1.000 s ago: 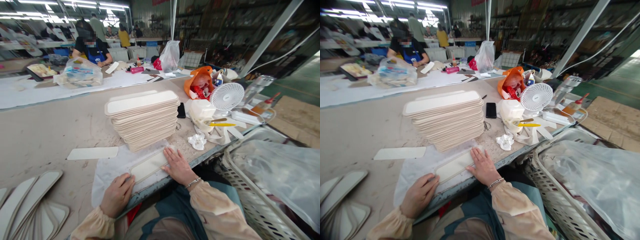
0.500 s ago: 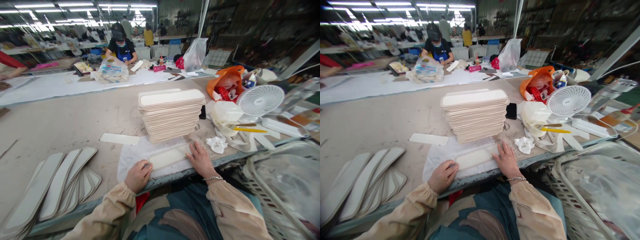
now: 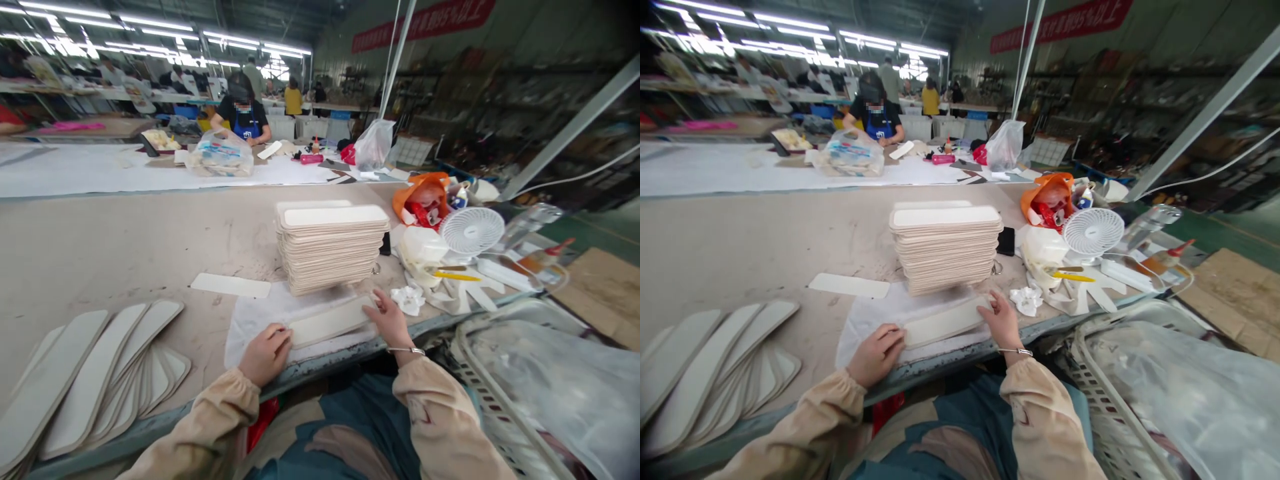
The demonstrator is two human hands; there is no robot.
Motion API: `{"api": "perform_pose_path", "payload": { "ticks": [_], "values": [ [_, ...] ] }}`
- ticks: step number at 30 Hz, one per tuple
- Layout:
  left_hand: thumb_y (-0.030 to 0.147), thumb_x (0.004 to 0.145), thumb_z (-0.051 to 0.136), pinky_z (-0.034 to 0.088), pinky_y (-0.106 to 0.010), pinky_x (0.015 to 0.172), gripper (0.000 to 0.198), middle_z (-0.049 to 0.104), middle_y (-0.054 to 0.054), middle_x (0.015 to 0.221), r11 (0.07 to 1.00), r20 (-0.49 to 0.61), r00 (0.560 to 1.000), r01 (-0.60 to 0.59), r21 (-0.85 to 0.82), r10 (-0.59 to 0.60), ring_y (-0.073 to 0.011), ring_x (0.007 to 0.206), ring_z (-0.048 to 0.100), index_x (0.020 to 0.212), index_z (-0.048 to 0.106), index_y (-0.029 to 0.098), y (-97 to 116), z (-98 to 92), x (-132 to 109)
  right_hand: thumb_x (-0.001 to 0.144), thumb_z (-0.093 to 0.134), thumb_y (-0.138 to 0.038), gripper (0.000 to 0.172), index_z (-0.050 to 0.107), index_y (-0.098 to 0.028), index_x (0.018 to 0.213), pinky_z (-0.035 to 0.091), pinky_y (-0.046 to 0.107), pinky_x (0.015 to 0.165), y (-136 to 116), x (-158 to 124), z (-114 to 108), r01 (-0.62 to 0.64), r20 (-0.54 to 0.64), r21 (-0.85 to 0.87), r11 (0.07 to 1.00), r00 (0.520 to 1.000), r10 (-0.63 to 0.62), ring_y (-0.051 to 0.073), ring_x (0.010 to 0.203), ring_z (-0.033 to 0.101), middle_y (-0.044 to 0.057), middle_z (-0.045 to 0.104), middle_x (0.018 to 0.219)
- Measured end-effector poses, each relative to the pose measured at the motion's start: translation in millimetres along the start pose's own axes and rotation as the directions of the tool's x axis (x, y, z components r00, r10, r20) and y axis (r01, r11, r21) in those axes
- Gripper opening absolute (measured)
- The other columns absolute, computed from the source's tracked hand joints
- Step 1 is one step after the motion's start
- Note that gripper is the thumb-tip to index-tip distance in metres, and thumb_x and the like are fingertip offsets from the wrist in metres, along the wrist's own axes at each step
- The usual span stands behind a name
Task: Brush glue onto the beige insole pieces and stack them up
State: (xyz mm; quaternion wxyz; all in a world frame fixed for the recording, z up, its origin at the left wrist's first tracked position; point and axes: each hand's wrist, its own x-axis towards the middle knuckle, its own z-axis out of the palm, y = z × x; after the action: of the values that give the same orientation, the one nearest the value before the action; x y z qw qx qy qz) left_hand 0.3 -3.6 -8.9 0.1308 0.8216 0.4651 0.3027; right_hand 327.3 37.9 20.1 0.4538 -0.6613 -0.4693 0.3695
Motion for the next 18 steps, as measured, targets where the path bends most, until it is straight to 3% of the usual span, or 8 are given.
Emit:
{"api": "perform_pose_path", "payload": {
  "ticks": [3,6,8,11,13,15,18],
  "values": [
    [0.033,0.085,0.056,0.056,-0.033,0.078,0.032,0.059,-0.012,0.112,0.975,-0.072,0.987,0.131,-0.182,-0.146,-0.0208,0.096,0.063,0.114,0.064,0.020,1,-4.6,4,0.064,0.076,-0.042,0.048,0.065,-0.016,0.103,0.049,0.035,0.080,-30,-18,-9,0.023,0.086,0.221,0.975,0.995,-0.043,0.022,0.087,0.063,0.006,0.070,0.094],
    [0.040,0.080,0.063,0.051,-0.038,0.092,0.048,0.054,-0.012,0.128,0.847,-0.104,0.937,0.250,-0.469,-0.334,-0.0264,0.116,0.055,0.123,0.058,0.020,13,-11.4,16,0.064,0.080,-0.036,0.037,0.068,-0.019,0.096,0.049,0.029,0.073,-67,-40,-25,0.021,0.134,0.408,0.913,0.988,-0.083,0.017,0.079,0.062,0.002,0.070,0.088],
    [0.045,0.079,0.064,0.042,-0.041,0.103,0.058,0.049,-0.012,0.138,0.650,-0.045,0.887,0.302,-0.697,-0.459,-0.0279,0.127,0.046,0.130,0.052,0.021,27,-15.1,29,0.063,0.082,-0.032,0.034,0.069,-0.020,0.092,0.048,0.026,0.069,-90,-52,-37,0.013,0.138,0.507,0.862,0.986,-0.096,0.015,0.073,0.061,-0.001,0.070,0.083],
    [0.057,0.082,0.057,0.034,-0.043,0.108,0.065,0.051,-0.013,0.139,0.232,0.183,0.798,0.373,-0.899,-0.575,-0.0271,0.133,0.042,0.135,0.046,0.022,53,-17.2,52,0.059,0.085,-0.031,0.035,0.069,-0.021,0.089,0.048,0.025,0.065,-116,-67,-58,0.009,0.108,0.600,0.800,0.990,-0.092,0.014,0.068,0.060,-0.002,0.069,0.078],
    [0.062,0.083,0.050,0.038,-0.043,0.104,0.066,0.057,-0.013,0.132,-0.021,0.362,0.756,0.419,-0.908,-0.546,-0.0260,0.130,0.045,0.134,0.046,0.022,73,-16.8,64,0.059,0.085,-0.031,0.036,0.069,-0.022,0.089,0.048,0.026,0.064,-126,-73,-71,0.014,0.085,0.624,0.782,0.993,-0.086,0.014,0.067,0.060,-0.002,0.069,0.078],
    [0.063,0.085,0.046,0.046,-0.042,0.095,0.062,0.061,-0.013,0.127,-0.206,0.504,0.749,0.462,-0.863,-0.431,-0.0257,0.123,0.053,0.131,0.048,0.021,93,-16.7,71,0.059,0.085,-0.033,0.036,0.069,-0.023,0.090,0.049,0.027,0.063,-129,-76,-83,0.030,0.056,0.625,0.780,0.995,-0.083,0.014,0.066,0.061,-0.002,0.069,0.078],
    [0.059,0.087,0.047,0.056,-0.041,0.080,0.052,0.064,-0.011,0.120,-0.341,0.567,0.774,0.471,-0.814,-0.283,-0.0256,0.106,0.063,0.122,0.054,0.021,123,-20.0,74,0.061,0.085,-0.033,0.035,0.069,-0.023,0.091,0.050,0.026,0.065,-123,-78,-96,0.036,0.010,0.626,0.779,0.998,-0.054,0.014,0.067,0.061,-0.002,0.070,0.079]
  ]
}}
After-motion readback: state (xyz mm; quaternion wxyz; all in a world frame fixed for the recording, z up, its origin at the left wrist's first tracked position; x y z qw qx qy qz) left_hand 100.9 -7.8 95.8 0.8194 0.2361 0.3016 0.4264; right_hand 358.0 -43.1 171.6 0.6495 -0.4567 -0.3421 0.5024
